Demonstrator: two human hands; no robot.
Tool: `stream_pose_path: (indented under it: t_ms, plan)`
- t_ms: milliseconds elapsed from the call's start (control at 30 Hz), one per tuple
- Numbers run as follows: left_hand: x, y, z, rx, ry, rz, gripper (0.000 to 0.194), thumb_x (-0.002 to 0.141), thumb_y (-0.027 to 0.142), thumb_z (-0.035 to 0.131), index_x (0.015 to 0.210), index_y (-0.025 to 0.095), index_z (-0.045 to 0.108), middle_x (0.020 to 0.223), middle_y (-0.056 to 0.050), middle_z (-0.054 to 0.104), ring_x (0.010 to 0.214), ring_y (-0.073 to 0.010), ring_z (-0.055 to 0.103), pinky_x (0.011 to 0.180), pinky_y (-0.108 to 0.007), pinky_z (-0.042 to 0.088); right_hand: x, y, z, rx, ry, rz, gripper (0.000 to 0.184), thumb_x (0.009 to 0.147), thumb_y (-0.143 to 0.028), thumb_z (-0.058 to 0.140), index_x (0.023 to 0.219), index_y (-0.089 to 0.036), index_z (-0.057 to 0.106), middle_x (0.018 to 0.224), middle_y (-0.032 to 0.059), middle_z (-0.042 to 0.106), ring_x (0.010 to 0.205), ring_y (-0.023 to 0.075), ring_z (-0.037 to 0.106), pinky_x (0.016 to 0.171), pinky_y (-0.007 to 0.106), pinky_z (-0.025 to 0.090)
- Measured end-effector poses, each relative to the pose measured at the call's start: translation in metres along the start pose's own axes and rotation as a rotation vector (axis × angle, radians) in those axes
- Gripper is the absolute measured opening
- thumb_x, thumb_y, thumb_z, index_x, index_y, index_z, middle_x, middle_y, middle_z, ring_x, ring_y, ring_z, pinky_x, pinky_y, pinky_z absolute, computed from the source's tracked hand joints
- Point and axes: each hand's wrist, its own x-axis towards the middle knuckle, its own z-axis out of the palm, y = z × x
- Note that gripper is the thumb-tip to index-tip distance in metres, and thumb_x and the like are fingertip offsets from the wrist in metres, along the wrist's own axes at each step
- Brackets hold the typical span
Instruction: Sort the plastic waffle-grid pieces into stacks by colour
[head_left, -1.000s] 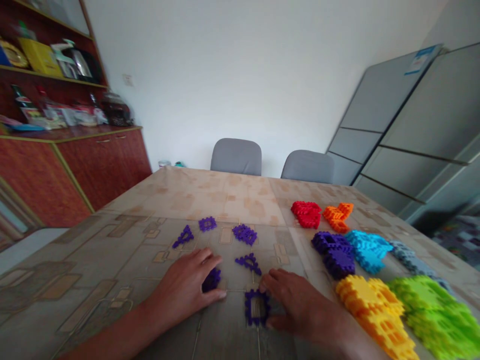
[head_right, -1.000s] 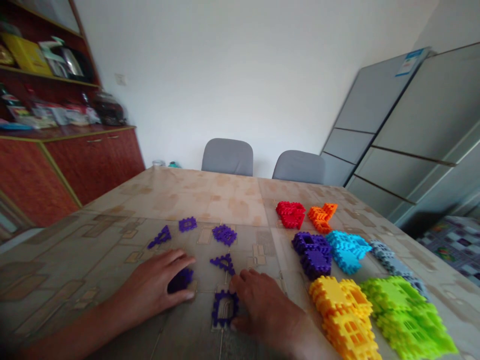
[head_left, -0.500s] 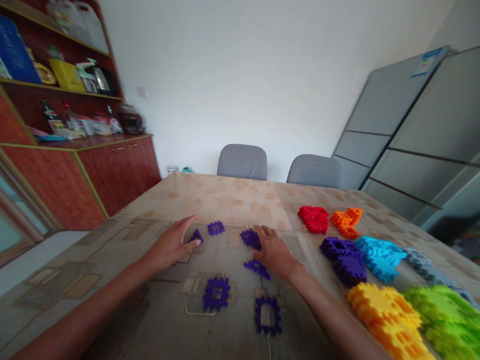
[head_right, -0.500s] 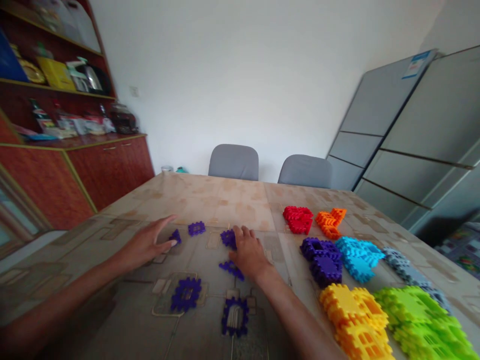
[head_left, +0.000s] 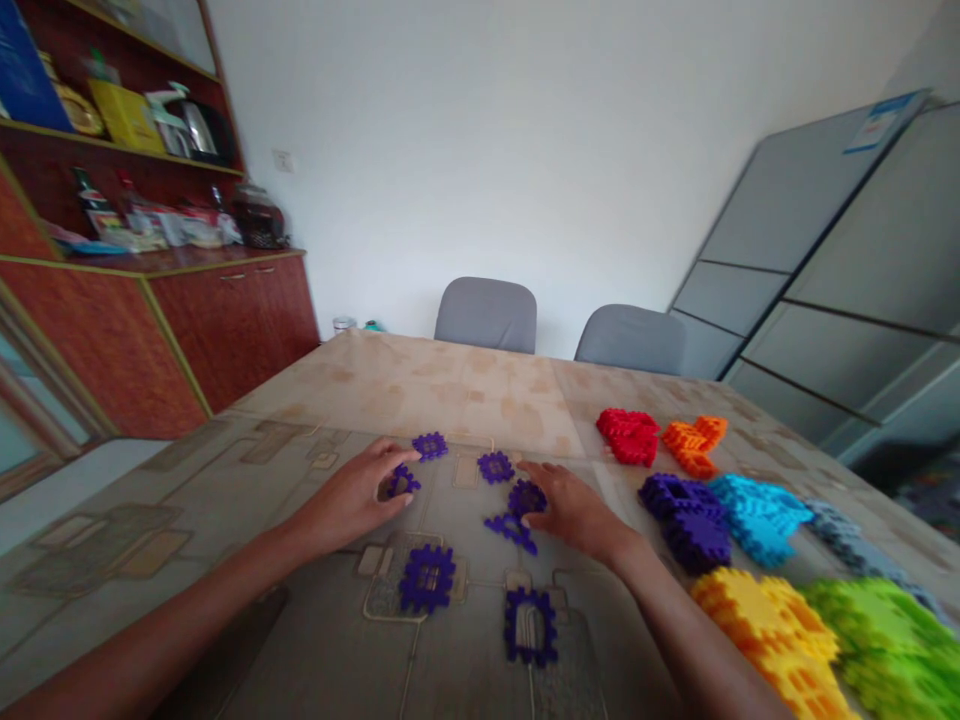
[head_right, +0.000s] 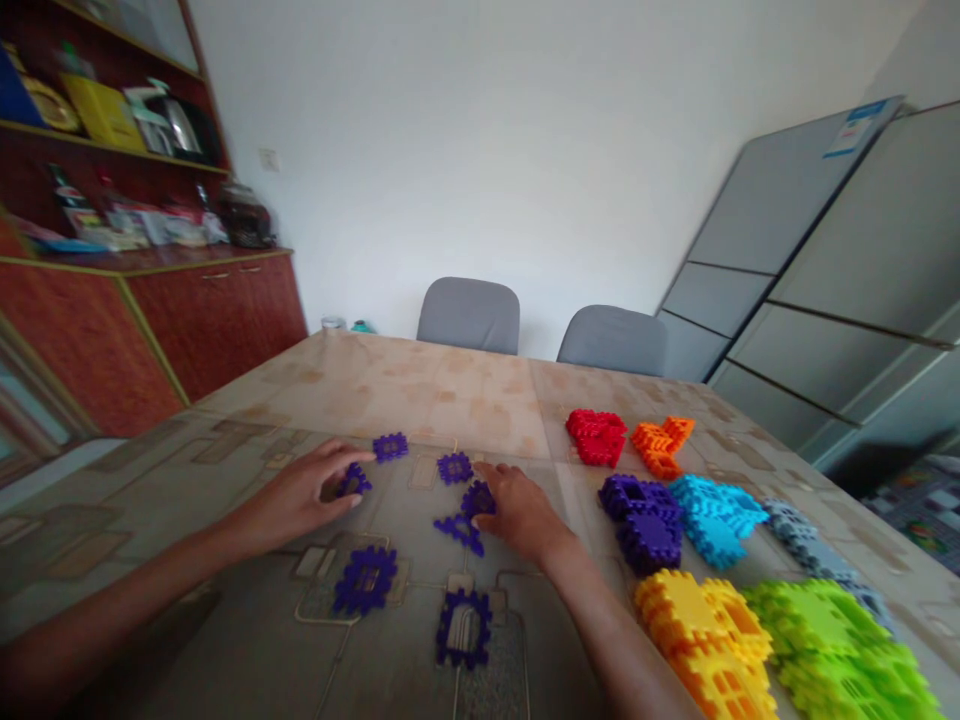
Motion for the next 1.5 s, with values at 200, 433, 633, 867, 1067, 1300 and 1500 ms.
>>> stream_pose_path:
  t_ms: [200, 433, 633, 867, 1067, 1300, 1500]
  plan:
    - [-0.001, -0.002, 0.001, 0.044, 0.003, -0.019, 0.047, 0.083, 0.034, 0.053, 0.127, 0.020, 0.058, 0.116, -0.008, 0.061, 0.086, -0.0224, 0.063, 0.078, -0.033, 0.050, 0.001, 0.006, 0.000, 0.058, 0.045, -0.022, 0.063, 0.081, -0.024, 0.071, 0.140, -0.018, 0.051, 0.130, 0.0144, 0.065, 0.123, 0.0288, 0.057, 0.100, 0.040, 0.046]
    - [0.000, -0.022, -0.002, 0.115, 0.046, -0.081, 0.048, 0.082, 0.037, 0.053, 0.125, 0.017, 0.060, 0.115, -0.012, 0.060, 0.090, -0.0262, 0.063, 0.085, -0.040, 0.051, 0.008, -0.004, 0.007, 0.060, 0.106, -0.062, 0.066, 0.078, -0.019, 0.071, 0.140, -0.019, 0.049, 0.129, 0.0126, 0.064, 0.123, 0.0279, 0.055, 0.102, 0.041, 0.044]
    - [0.000, -0.032, -0.003, 0.156, 0.068, -0.075, 0.046, 0.081, 0.035, 0.055, 0.120, 0.013, 0.063, 0.120, -0.019, 0.060, 0.110, -0.0375, 0.059, 0.098, -0.053, 0.045, 0.032, -0.011, 0.007, 0.037, 0.086, -0.100, 0.066, 0.078, -0.015, 0.065, 0.142, -0.015, 0.047, 0.128, 0.0151, 0.059, 0.118, 0.0253, 0.055, 0.103, 0.037, 0.042]
    - [-0.008, -0.001, 0.003, 0.019, -0.099, 0.162, 0.037, 0.088, 0.034, 0.058, 0.124, 0.028, 0.063, 0.132, -0.004, 0.064, 0.121, -0.0238, 0.059, 0.104, -0.035, 0.045, 0.057, -0.024, 0.015, -0.003, -0.008, -0.179, 0.044, 0.079, -0.018, 0.063, 0.123, -0.015, 0.063, 0.123, 0.0168, 0.061, 0.114, 0.0332, 0.054, 0.096, 0.049, 0.043]
    - [-0.005, -0.011, 0.001, -0.028, -0.071, 0.145, 0.032, 0.091, 0.028, 0.050, 0.119, 0.021, 0.064, 0.125, -0.010, 0.068, 0.117, -0.0259, 0.061, 0.103, -0.041, 0.046, 0.030, -0.055, 0.010, 0.065, -0.072, -0.378, 0.041, 0.084, -0.029, 0.067, 0.123, -0.021, 0.062, 0.113, 0.0080, 0.065, 0.103, 0.0222, 0.061, 0.092, 0.033, 0.045]
    - [-0.013, 0.008, 0.013, -0.066, -0.082, 0.119, 0.039, 0.090, 0.033, 0.055, 0.129, 0.024, 0.058, 0.136, -0.010, 0.061, 0.124, -0.0267, 0.056, 0.106, -0.043, 0.043, 0.017, -0.040, 0.006, 0.064, 0.071, -0.114, 0.033, 0.089, -0.033, 0.063, 0.119, -0.018, 0.062, 0.108, 0.0114, 0.064, 0.098, 0.0242, 0.064, 0.085, 0.033, 0.047]
    - [-0.021, 0.039, 0.032, -0.071, -0.107, 0.109, 0.047, 0.087, 0.034, 0.064, 0.132, 0.026, 0.056, 0.134, -0.008, 0.062, 0.126, -0.0284, 0.054, 0.109, -0.044, 0.040, 0.020, -0.026, 0.001, 0.006, 0.072, -0.045, 0.028, 0.094, -0.020, 0.050, 0.119, -0.017, 0.064, 0.113, 0.0154, 0.065, 0.103, 0.0265, 0.065, 0.088, 0.036, 0.047]
